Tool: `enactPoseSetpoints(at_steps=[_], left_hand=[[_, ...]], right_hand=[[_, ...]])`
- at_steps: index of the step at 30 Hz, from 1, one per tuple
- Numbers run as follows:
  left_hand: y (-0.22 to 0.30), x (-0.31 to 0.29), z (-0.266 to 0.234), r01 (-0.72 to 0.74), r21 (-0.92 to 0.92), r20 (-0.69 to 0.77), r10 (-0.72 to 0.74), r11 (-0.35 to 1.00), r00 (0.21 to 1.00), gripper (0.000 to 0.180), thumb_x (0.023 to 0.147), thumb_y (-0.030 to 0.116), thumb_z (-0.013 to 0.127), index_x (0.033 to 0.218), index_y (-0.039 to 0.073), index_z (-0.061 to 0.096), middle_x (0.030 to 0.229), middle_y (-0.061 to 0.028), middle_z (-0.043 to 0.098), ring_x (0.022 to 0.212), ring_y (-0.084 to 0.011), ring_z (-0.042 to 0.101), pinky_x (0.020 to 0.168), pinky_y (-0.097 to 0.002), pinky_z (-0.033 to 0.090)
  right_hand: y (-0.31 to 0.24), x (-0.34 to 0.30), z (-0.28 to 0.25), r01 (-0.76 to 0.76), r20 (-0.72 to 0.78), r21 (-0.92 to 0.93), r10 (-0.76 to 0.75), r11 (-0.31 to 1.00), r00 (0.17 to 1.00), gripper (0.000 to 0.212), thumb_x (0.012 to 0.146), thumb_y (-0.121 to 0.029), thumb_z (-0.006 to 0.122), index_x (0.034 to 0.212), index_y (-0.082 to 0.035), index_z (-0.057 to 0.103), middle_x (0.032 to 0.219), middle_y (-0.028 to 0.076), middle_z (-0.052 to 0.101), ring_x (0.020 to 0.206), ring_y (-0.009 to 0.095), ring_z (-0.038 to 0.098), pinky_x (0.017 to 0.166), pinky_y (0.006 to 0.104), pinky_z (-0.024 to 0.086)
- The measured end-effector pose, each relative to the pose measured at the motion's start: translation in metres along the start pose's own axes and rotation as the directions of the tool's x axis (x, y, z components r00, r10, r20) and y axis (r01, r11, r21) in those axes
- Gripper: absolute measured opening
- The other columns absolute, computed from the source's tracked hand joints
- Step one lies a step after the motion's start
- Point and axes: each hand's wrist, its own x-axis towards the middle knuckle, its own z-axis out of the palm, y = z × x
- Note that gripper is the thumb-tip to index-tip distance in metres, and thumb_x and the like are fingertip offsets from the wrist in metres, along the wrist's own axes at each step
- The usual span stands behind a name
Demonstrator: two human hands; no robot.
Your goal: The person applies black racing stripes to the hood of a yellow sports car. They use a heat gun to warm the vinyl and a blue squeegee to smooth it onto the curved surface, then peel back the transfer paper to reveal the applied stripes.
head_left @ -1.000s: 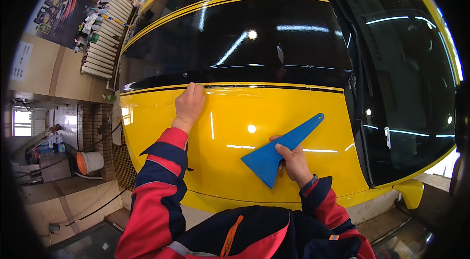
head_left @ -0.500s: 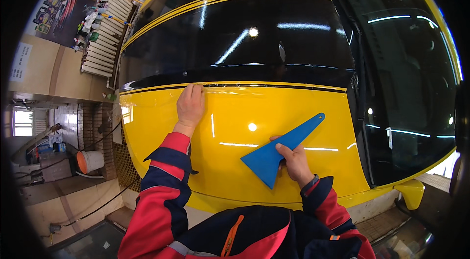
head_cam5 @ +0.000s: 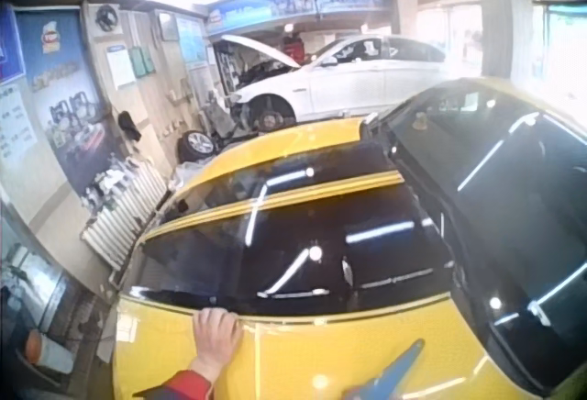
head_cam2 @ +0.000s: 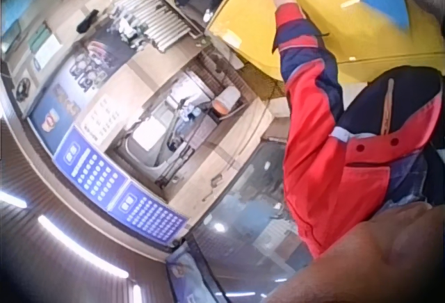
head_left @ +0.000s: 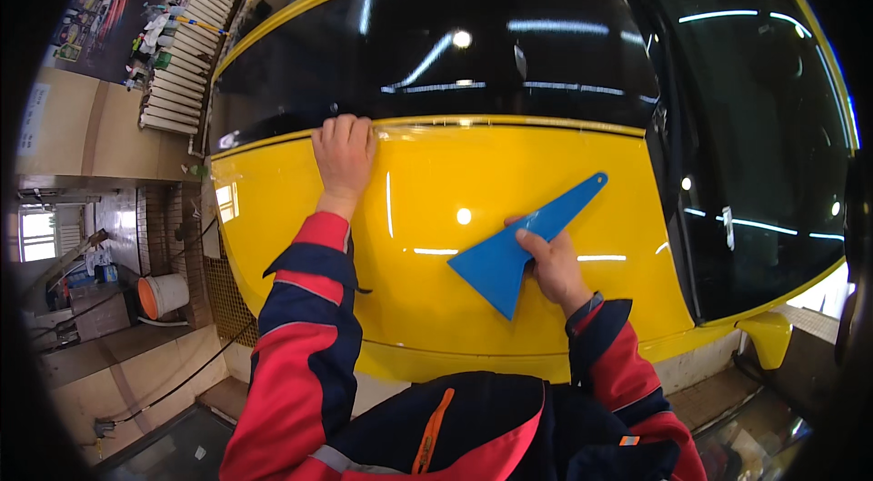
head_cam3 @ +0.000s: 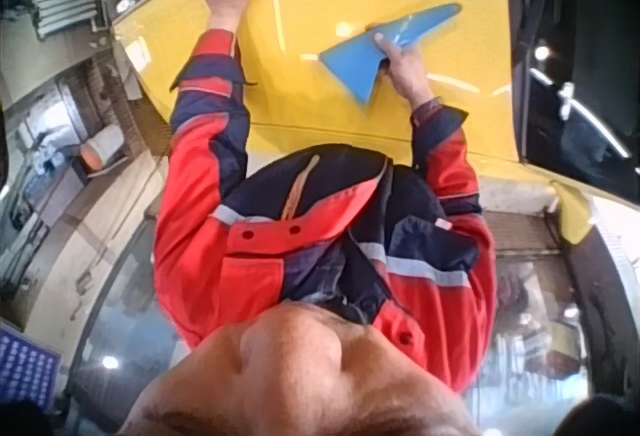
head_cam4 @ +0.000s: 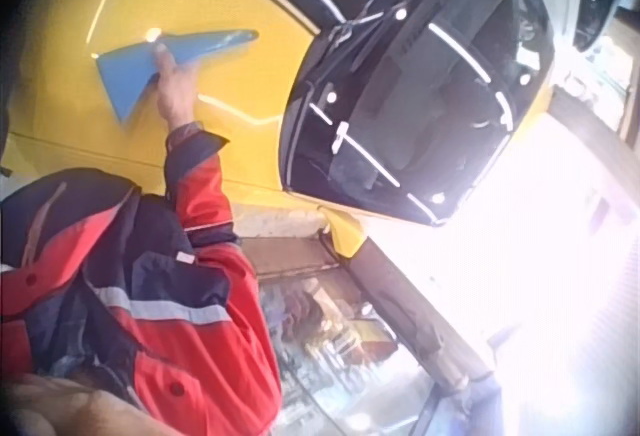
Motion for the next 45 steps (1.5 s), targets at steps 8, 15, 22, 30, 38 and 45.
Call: enactPoseSetpoints(at_steps=[8,15,22,30,38,45], left_hand=[[-0.011,-0.014,0.019,0.003,-0.049,-0.068,-0.006,0.999,0.998,0.011,0.104,0.022,0.074,0.112,0.015,0.077,0.11,-0.0062,0.073,0.108,-0.028,0.066,0.092,-0.0413,0.054],[-0.018,-0.011,0.031,-0.059,-0.054,-0.198,0.047,0.997,0.979,0.007,0.096,0.02,0.077,0.102,0.016,0.078,0.101,-0.0035,0.074,0.095,-0.0294,0.069,0.083,-0.0414,0.057],[-0.002,-0.013,0.021,-0.014,-0.085,-0.238,-0.007,0.996,0.971,0.004,0.094,0.014,0.073,0.095,0.012,0.07,0.097,-0.0108,0.067,0.097,-0.0356,0.068,0.082,-0.047,0.055],[-0.018,-0.015,0.025,-0.074,-0.096,-0.224,0.051,0.993,0.973,0.004,0.096,0.016,0.076,0.099,0.013,0.076,0.099,-0.008,0.072,0.096,-0.0313,0.07,0.082,-0.0409,0.057],[-0.002,-0.022,0.009,0.002,-0.176,-0.122,-0.024,0.984,0.992,0.003,0.094,0.011,0.08,0.093,0.008,0.079,0.095,-0.0094,0.075,0.093,-0.0285,0.071,0.08,-0.0372,0.059],[-0.006,-0.016,0.003,0.025,-0.348,-0.106,-0.066,0.937,0.992,0.001,0.091,0.009,0.08,0.09,0.008,0.081,0.091,-0.008,0.076,0.089,-0.0272,0.07,0.077,-0.0368,0.058]], right_hand=[[0.007,-0.003,-0.006,0.045,0.0,-0.117,-0.045,0.992,0.999,0.038,0.104,-0.023,0.07,0.135,-0.001,0.068,0.114,0.009,0.072,0.097,0.019,0.071,0.082,0.0327,0.062],[0.026,-0.004,-0.004,0.258,0.003,-0.094,-0.259,0.962,0.966,0.048,0.106,-0.028,0.07,0.142,0.004,0.065,0.128,0.017,0.072,0.109,0.025,0.073,0.1,0.0388,0.061],[0.035,-0.003,-0.006,0.374,0.025,-0.113,-0.374,0.92,0.927,0.053,0.106,-0.037,0.069,0.144,0.0,0.065,0.134,0.017,0.071,0.119,0.03,0.072,0.108,0.0468,0.06],[0.034,-0.006,-0.01,0.375,0.051,-0.136,-0.371,0.917,0.927,0.058,0.102,-0.044,0.072,0.143,-0.002,0.066,0.13,0.016,0.071,0.116,0.029,0.071,0.105,0.0472,0.061],[0.027,-0.018,0.004,0.256,-0.081,-0.204,-0.277,0.945,0.958,0.045,0.101,-0.029,0.075,0.134,0.001,0.068,0.113,0.01,0.073,0.088,0.013,0.07,0.069,0.0267,0.057],[0.021,-0.019,0.008,0.235,-0.083,-0.2,-0.255,0.951,0.963,0.036,0.103,-0.022,0.072,0.129,0.002,0.067,0.095,0.009,0.072,0.063,0.014,0.066,0.049,0.0253,0.048]])
